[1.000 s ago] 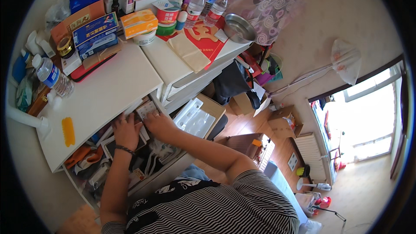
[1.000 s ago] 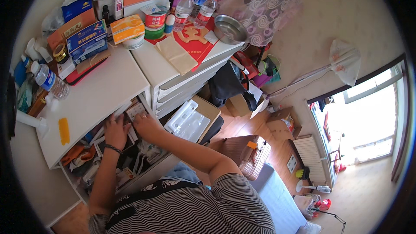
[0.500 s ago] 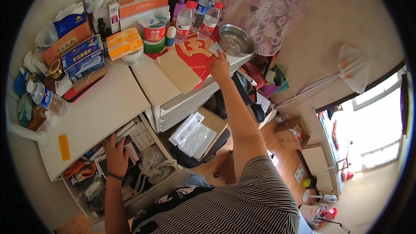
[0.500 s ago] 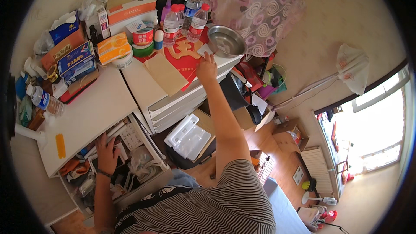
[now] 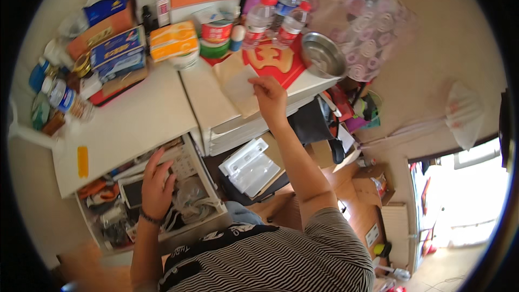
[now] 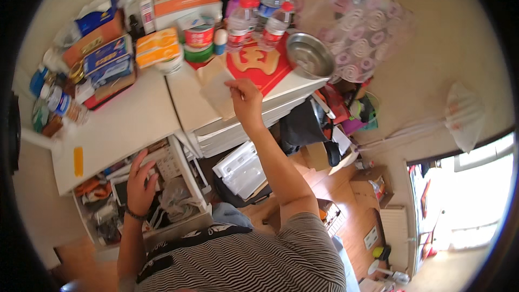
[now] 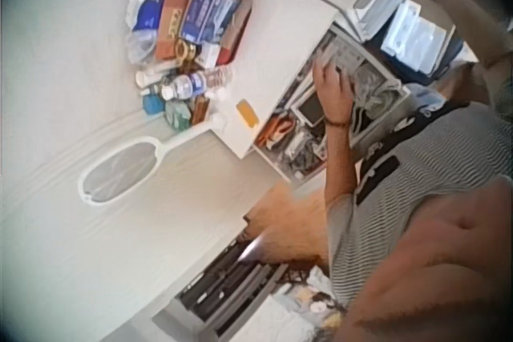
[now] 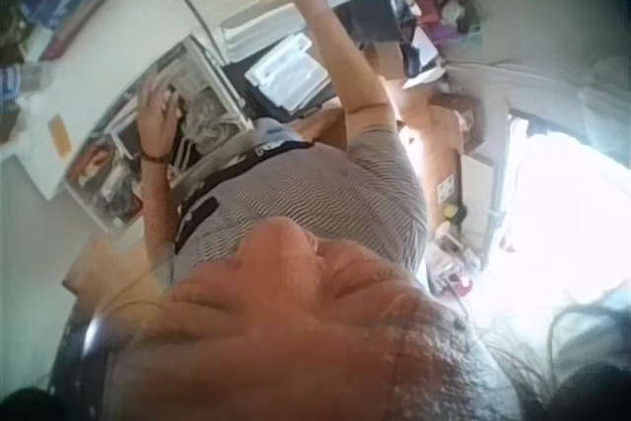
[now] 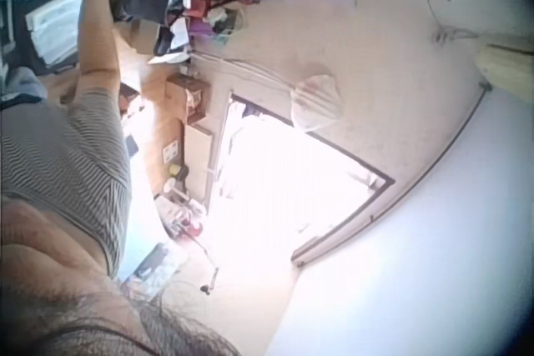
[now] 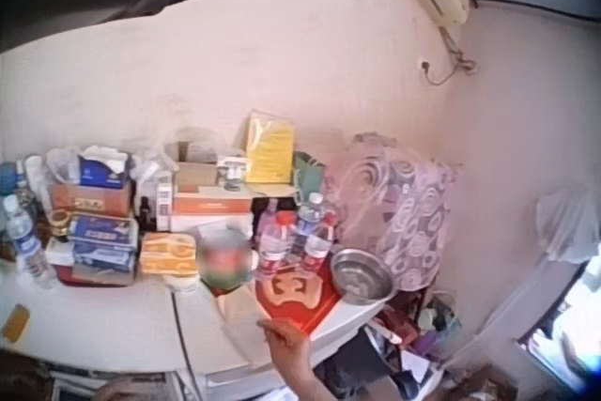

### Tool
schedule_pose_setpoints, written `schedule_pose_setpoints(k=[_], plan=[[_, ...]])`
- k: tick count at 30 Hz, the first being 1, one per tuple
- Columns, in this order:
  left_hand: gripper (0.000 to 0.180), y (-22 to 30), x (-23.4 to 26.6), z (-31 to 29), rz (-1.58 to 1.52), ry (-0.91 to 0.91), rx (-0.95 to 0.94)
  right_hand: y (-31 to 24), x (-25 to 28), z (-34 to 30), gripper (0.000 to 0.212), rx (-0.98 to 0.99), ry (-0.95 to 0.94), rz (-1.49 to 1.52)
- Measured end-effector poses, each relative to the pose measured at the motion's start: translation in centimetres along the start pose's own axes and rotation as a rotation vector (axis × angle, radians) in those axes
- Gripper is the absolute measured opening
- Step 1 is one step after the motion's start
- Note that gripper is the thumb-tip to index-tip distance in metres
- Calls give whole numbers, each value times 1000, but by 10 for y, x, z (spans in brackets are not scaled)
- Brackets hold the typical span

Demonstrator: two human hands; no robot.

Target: The person organizes a cluttered drawer by picking up various items from the surface and placing them inside. They handle a small wooden object, a white paper document, a cardboard box, a tablet, a plastic bag, a black pouch, orange gloves, and a yellow paper note. The person arranges these items into the drawer and on the surrounding surface.

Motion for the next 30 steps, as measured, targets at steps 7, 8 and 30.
schedule_pose_setpoints(k=[7,8,30], plan=[[68,56,6,41,-89,78,-87,-67,-102,-74,39,-382,-338,560],[70,50,5,39,-109,63,-82,-71,-108,-79,38,-395,-348,519],[42,-54,28,-61,-748,128,252,-96,-220,-136,14,-690,-453,751]])
Point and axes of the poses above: each hand's wrist, its own z-axis towards the middle knuckle, its own x-axis out of the back of the hand, y = z × x, the point moved 6 cm from there along z, towards the middle knuckle, and after that the axes turned 5 degrees about -y, right-handed, at the moved point
